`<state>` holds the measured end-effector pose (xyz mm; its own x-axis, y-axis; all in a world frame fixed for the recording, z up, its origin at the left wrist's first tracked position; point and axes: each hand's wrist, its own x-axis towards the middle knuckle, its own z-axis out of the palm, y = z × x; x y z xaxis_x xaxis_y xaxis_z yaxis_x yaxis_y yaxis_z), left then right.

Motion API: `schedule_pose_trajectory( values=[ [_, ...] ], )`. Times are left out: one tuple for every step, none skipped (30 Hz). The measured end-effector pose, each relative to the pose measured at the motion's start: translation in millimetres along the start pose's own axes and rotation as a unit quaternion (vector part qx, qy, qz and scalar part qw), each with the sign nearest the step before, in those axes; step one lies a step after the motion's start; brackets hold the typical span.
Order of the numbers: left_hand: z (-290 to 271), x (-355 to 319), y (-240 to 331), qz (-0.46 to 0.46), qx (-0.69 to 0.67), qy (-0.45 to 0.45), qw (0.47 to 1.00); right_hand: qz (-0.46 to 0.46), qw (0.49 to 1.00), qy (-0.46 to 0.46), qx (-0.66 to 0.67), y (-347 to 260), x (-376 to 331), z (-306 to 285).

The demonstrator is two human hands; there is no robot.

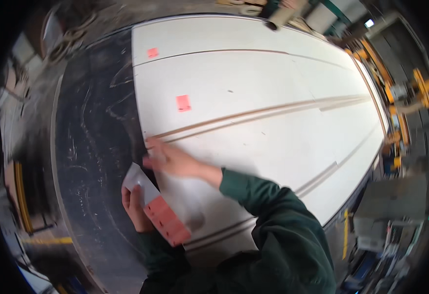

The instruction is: Apply adhesive labels to specific locations on wooden panels at a manufacturing station.

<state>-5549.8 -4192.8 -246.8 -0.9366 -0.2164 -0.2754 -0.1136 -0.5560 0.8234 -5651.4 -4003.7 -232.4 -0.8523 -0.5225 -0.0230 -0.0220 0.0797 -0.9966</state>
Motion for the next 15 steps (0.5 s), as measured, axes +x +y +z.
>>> schedule_pose_trajectory(
  values=[
    [13.4,-5.4,0.5,0.011,0.005,0.009,1.0,0.03,0.998,-0.025,0.05,-16.9,-53.2,19.1],
    [26.9,-18.9,-0.5,0.054,0.0,-0.038,0.998,0.077,0.989,-0.001,0.125,-32.9,-89.3,37.2],
    [39.1,-34.0,-1.0,0.053,0.01,-0.035,0.998,0.1,0.981,-0.017,0.163,-48.3,-125.9,43.1],
    [55.6,-56.3,-2.1,0.066,-0.026,-0.075,0.995,0.146,0.964,-0.075,0.21,-64.0,-163.5,39.9],
    [73.1,-79.2,-4.2,0.065,-0.016,-0.078,0.995,0.131,0.97,-0.052,0.196,-76.0,-195.1,34.2],
    [90.0,-102.5,-7.1,0.058,-0.015,-0.107,0.993,0.165,0.961,-0.041,0.216,-85.2,-223.9,25.7],
    [103.7,-124.6,-8.2,0.048,-0.012,-0.128,0.991,0.239,0.944,-0.033,0.225,-93.0,-252.2,17.1],
    [115.5,-142.2,-8.5,0.037,0.016,-0.165,0.985,0.22,0.955,0.008,0.201,-99.2,-277.4,6.9],
    [122.5,-159.9,-6.5,-0.009,0.064,-0.166,0.984,0.144,0.969,0.006,0.199,-106.7,-304.7,-7.2],
    [126.6,-178.9,-5.4,0.028,0.135,-0.176,0.975,0.172,0.961,0.008,0.215,-113.5,-327.4,-21.0],
    [134.2,-195.7,-3.9,0.035,0.22,-0.162,0.961,0.172,0.962,-0.024,0.212,-124.5,-352.4,-37.6],
    [145.2,-210.8,-2.8,0.151,0.291,-0.151,0.933,0.178,0.97,-0.027,0.165,-134.5,-371.9,-48.9],
    [156.1,-225.8,-1.3,0.257,0.358,-0.139,0.887,0.159,0.978,-0.045,0.127,-143.9,-389.7,-56.1],
    [167.5,-240.4,1.0,0.32,0.402,-0.222,0.829,0.162,0.977,-0.045,0.13,-153.5,-408.0,-62.6],
    [181.7,-254.6,0.6,0.375,0.436,-0.301,0.76,0.18,0.979,-0.066,0.067,-163.8,-425.4,-70.4]
  ],
)
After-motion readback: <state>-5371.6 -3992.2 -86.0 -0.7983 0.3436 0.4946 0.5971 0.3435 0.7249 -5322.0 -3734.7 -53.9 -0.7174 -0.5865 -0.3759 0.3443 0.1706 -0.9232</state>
